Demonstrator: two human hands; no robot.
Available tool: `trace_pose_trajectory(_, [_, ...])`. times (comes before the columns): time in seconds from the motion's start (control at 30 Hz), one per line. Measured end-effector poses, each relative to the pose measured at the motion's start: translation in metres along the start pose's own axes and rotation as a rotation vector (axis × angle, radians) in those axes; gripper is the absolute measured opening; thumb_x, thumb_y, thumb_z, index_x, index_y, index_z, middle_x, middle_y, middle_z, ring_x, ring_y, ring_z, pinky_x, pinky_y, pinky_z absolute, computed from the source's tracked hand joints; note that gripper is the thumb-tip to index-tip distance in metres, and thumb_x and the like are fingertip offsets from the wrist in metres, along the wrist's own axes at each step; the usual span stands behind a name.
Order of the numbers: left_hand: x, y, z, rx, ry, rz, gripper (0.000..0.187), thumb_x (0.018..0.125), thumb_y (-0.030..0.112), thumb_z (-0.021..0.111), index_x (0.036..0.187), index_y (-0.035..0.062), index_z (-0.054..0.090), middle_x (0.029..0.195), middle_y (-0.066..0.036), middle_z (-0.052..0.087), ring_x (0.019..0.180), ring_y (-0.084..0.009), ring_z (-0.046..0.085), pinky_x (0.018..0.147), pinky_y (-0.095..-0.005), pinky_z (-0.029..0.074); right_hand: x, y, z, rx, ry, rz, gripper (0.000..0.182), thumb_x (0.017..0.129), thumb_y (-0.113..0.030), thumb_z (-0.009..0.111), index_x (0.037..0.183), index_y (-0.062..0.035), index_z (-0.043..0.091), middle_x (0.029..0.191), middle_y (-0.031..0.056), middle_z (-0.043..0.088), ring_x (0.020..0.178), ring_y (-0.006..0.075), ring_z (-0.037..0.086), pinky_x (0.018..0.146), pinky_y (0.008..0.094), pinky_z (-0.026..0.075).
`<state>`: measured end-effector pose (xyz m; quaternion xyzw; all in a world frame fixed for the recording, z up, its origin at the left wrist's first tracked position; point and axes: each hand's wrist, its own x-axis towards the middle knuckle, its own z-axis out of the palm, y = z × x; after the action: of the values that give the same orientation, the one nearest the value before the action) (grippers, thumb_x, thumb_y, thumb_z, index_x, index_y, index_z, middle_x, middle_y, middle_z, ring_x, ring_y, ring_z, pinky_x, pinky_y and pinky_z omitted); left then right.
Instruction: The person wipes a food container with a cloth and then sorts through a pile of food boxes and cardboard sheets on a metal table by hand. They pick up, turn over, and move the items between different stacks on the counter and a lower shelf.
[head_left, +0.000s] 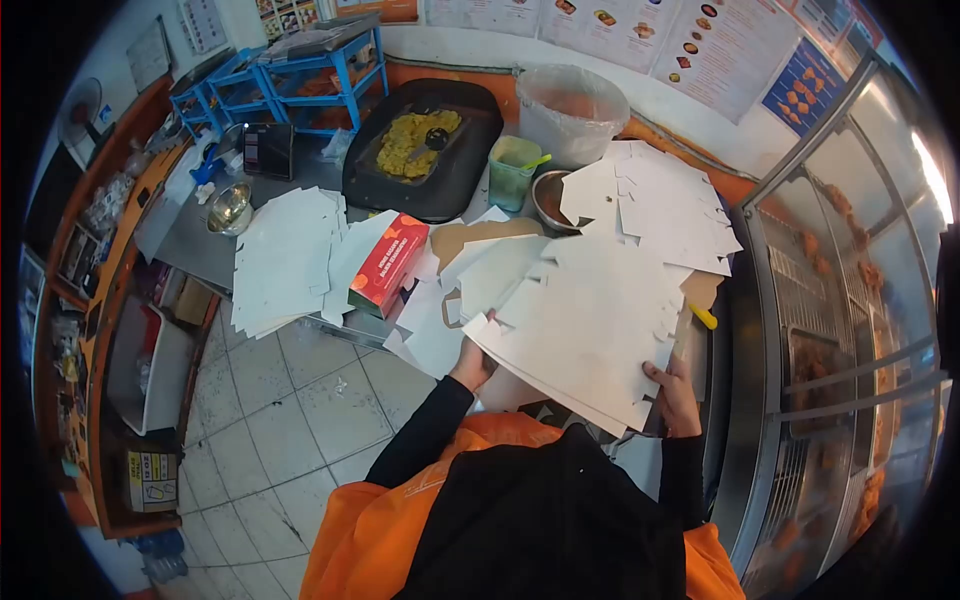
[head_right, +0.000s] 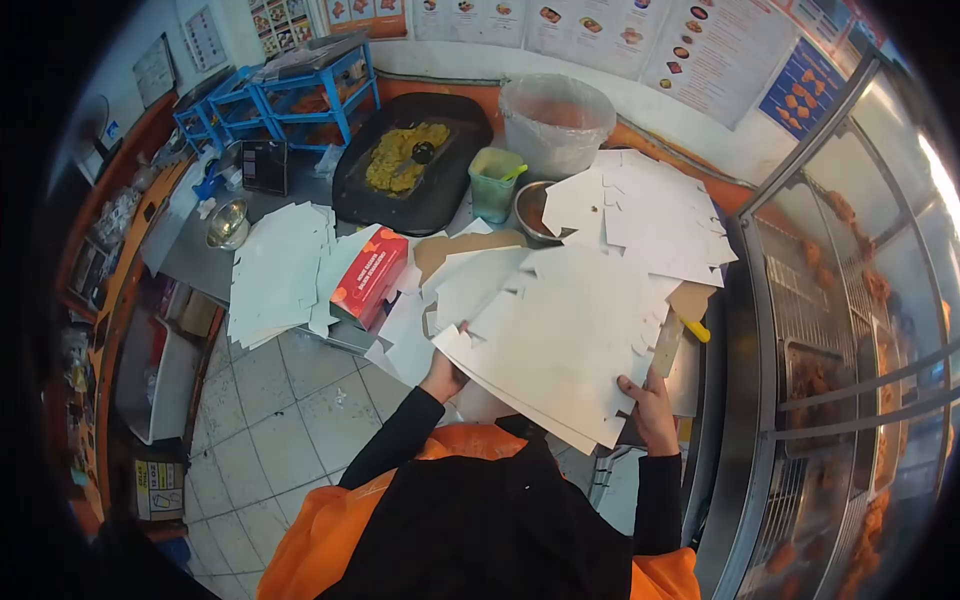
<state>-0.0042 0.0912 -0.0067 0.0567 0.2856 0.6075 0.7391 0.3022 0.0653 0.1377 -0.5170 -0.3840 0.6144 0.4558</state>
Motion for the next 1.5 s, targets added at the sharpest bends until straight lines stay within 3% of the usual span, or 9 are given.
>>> trace_pose_trajectory(0.1, [-0.014, -0.005, 0.015, 0.096, 0.156, -0.013, 0.039, 0.085, 0.035, 0.056, 0.107, 0.0041, 0.054, 0.095, -0.007, 0.062, 0.085, -0.0195, 0.061, 0.077, -0.0323, 0.049, 0.007, -0.010, -0.015, -0.545, 0.046, 0.088, 0.046, 0.074, 0.008, 0.055, 0.118, 0.0035, 0.046, 0.112, 0.0135, 0.056, 0.100, 0.0192, 0.057, 0.076, 0.0283, 0.048])
trace_pose_trajectory(0.5, [-0.026, 0.045, 0.014, 0.349, 0.186, 0.155, 0.030, 0.084, 0.027, 0.052, 0.098, 0.0011, 0.060, 0.095, -0.008, 0.063, 0.090, -0.0165, 0.060, 0.081, -0.0293, 0.046, 0.012, -0.089, -0.055, -0.566, -0.005, -0.321, 0.051, 0.070, 0.016, 0.050, 0.119, 0.0037, 0.046, 0.109, 0.0096, 0.058, 0.101, 0.0148, 0.054, 0.088, 0.0259, 0.040])
trace_pose_trajectory(0.73, [-0.051, 0.106, 0.109, 0.430, -0.261, 0.303, 0.032, 0.083, 0.019, 0.054, 0.106, -0.0030, 0.054, 0.094, -0.008, 0.060, 0.083, -0.0132, 0.059, 0.074, -0.0256, 0.047, 0.086, -0.065, -0.006, -0.269, -0.038, -0.534, 0.045, 0.077, 0.000, 0.062, 0.118, 0.0013, 0.043, 0.108, 0.0080, 0.055, 0.101, 0.0168, 0.052, 0.088, 0.0264, 0.039])
trace_pose_trajectory(0.83, [-0.065, 0.111, 0.159, 0.671, -0.364, 0.684, 0.034, 0.085, 0.019, 0.052, 0.111, -0.0025, 0.052, 0.098, -0.008, 0.059, 0.088, -0.0130, 0.056, 0.076, -0.0249, 0.044, 0.088, -0.060, 0.007, -0.102, -0.146, -0.390, 0.057, 0.078, -0.001, 0.064, 0.126, 0.0015, 0.033, 0.109, 0.0089, 0.054, 0.101, 0.0169, 0.052, 0.086, 0.0273, 0.042])
trace_pose_trajectory(0.97, [-0.063, 0.109, 0.162, 0.995, -0.157, 0.768, 0.060, 0.082, 0.049, 0.055, 0.115, -0.0011, 0.053, 0.107, -0.008, 0.055, 0.099, -0.0147, 0.050, 0.083, -0.0281, 0.040, 0.113, -0.030, 0.015, 0.234, -0.061, -0.533, 0.063, 0.076, 0.009, 0.062, 0.128, 0.0044, 0.028, 0.112, 0.0132, 0.052, 0.100, 0.0163, 0.053, 0.081, 0.0256, 0.044])
trace_pose_trajectory(1.07, [-0.062, 0.113, 0.164, 0.861, -0.419, 0.741, 0.079, 0.075, 0.062, 0.056, 0.123, -0.0009, 0.047, 0.114, -0.009, 0.051, 0.110, -0.0181, 0.046, 0.089, -0.0308, 0.038, 0.119, -0.027, 0.024, 0.329, 0.026, -0.609, 0.067, 0.076, 0.012, 0.059, 0.132, 0.0055, 0.023, 0.118, 0.0143, 0.048, 0.100, 0.0165, 0.051, 0.082, 0.0265, 0.043])
trace_pose_trajectory(1.33, [0.026, 0.040, 0.019, 0.909, 0.363, 1.087, 0.091, 0.061, 0.023, 0.082, 0.132, -0.0004, 0.031, 0.128, -0.013, 0.041, 0.118, -0.0178, 0.041, 0.098, -0.0319, 0.034, 0.157, 0.085, 0.012, -0.226, -0.208, -0.380, 0.037, 0.081, 0.000, 0.056, 0.115, 0.0011, 0.042, 0.100, 0.0097, 0.055, 0.093, 0.0176, 0.053, 0.085, 0.0293, 0.041])
trace_pose_trajectory(1.37, [0.016, 0.042, 0.033, 1.131, 0.364, 1.057, 0.062, 0.067, 0.005, 0.073, 0.117, 0.0039, 0.037, 0.102, -0.007, 0.052, 0.102, -0.0176, 0.049, 0.092, -0.0287, 0.036, 0.157, 0.089, 0.020, -0.394, -0.170, -0.481, 0.027, 0.083, -0.004, 0.056, 0.108, 0.0016, 0.047, 0.099, 0.0098, 0.054, 0.093, 0.0180, 0.053, 0.086, 0.0301, 0.041])
trace_pose_trajectory(1.5, [0.014, 0.042, 0.034, 0.882, 0.169, 0.952, 0.055, 0.066, 0.009, 0.070, 0.112, 0.0035, 0.041, 0.095, -0.008, 0.047, 0.095, -0.0166, 0.046, 0.083, -0.0287, 0.038, 0.161, 0.088, 0.023, -0.257, -0.317, -0.566, 0.034, 0.087, -0.011, 0.055, 0.116, 0.0018, 0.044, 0.104, 0.0099, 0.052, 0.098, 0.0183, 0.050, 0.087, 0.0301, 0.040])
